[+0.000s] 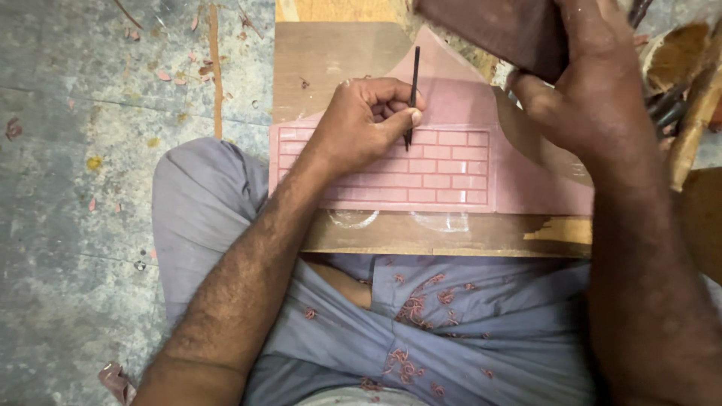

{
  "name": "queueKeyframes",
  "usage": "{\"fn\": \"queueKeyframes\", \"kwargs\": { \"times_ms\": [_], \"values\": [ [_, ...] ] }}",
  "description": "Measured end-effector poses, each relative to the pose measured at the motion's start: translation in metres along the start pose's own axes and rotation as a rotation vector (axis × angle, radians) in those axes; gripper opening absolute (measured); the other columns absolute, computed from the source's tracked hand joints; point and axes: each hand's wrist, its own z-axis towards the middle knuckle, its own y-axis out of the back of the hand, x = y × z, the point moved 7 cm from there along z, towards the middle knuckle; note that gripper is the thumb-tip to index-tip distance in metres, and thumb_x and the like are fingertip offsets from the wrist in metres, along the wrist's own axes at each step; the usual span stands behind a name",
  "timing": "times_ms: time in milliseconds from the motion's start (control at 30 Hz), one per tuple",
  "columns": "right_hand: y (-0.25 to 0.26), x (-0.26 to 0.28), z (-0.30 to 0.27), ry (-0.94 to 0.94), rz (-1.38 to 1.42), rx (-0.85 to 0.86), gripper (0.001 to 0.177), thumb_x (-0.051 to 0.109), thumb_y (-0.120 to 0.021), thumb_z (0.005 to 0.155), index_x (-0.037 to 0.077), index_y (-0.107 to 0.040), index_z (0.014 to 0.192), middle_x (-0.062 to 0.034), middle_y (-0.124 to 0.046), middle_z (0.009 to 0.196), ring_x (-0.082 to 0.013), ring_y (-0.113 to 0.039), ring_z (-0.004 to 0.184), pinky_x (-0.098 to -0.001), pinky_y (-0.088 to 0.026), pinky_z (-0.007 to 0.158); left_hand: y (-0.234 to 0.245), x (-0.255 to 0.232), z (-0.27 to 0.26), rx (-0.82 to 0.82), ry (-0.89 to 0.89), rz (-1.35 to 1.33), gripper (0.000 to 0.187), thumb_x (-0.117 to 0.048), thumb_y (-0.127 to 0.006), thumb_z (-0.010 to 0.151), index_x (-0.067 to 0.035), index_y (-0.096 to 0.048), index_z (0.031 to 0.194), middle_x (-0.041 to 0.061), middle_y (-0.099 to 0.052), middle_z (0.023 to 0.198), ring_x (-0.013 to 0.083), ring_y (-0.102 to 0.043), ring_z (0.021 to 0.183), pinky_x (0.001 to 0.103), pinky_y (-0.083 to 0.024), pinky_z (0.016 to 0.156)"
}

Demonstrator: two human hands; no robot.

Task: The person sits on the floor and uses a chisel and a wooden mallet to carve a brick pattern into a pink wooden piece. They repeatedly strike the chisel to deepen the grooves and occasionally wipe away debris from the surface.

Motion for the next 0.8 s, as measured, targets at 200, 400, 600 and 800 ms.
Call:
{"fn": "queueKeyframes", "kwargs": {
  "times_ms": [200, 400, 600, 800],
  "values": [
    [0.001, -0.006, -0.005, -0.099, 0.053, 0.039, 0.074, -0.005, -0.076, 0.079, 0.004, -0.05, 0.148, -0.025, -0.059, 0.12, -0.0435, -0.061, 0.117, -0.052, -0.05, 0.098, 0.012, 0.01, 0.005, 0.031, -0.016, -0.347, 0.013, -0.004, -0.068, 0.097, 0.0, -0.07, 0.109, 0.005, -0.077, 0.089, 0.0069, -0.074, 0.073, 0.022, -0.065, 0.066],
    [-0.004, -0.011, -0.011, -0.117, 0.007, 0.047, 0.062, -0.004, -0.079, 0.083, -0.003, -0.053, 0.139, -0.0252, -0.06, 0.127, -0.0412, -0.063, 0.119, -0.0492, -0.051, 0.099, 0.013, 0.018, 0.006, -0.015, -0.046, -0.378, 0.014, -0.005, -0.067, 0.102, 0.001, -0.068, 0.115, 0.007, -0.075, 0.092, 0.0067, -0.072, 0.076, 0.022, -0.062, 0.068],
    [-0.013, -0.02, -0.012, -0.2, 0.105, 0.084, 0.059, -0.006, -0.072, 0.083, -0.001, -0.055, 0.139, -0.021, -0.063, 0.123, -0.0353, -0.066, 0.121, -0.045, -0.053, 0.104, 0.005, 0.017, 0.004, -0.007, -0.014, -0.287, 0.014, -0.005, -0.07, 0.101, 0.002, -0.07, 0.114, 0.002, -0.072, 0.089, 0.0035, -0.067, 0.075, 0.02, -0.058, 0.069],
    [-0.014, -0.022, -0.014, -0.203, 0.145, 0.083, 0.06, -0.004, -0.071, 0.082, -0.001, -0.055, 0.14, -0.02, -0.061, 0.127, -0.0352, -0.064, 0.124, -0.0442, -0.052, 0.107, 0.003, 0.012, 0.003, -0.059, -0.024, -0.139, 0.013, -0.003, -0.071, 0.099, -0.001, -0.071, 0.111, 0.001, -0.072, 0.087, 0.0025, -0.066, 0.074, 0.02, -0.058, 0.066]
  ]
}}
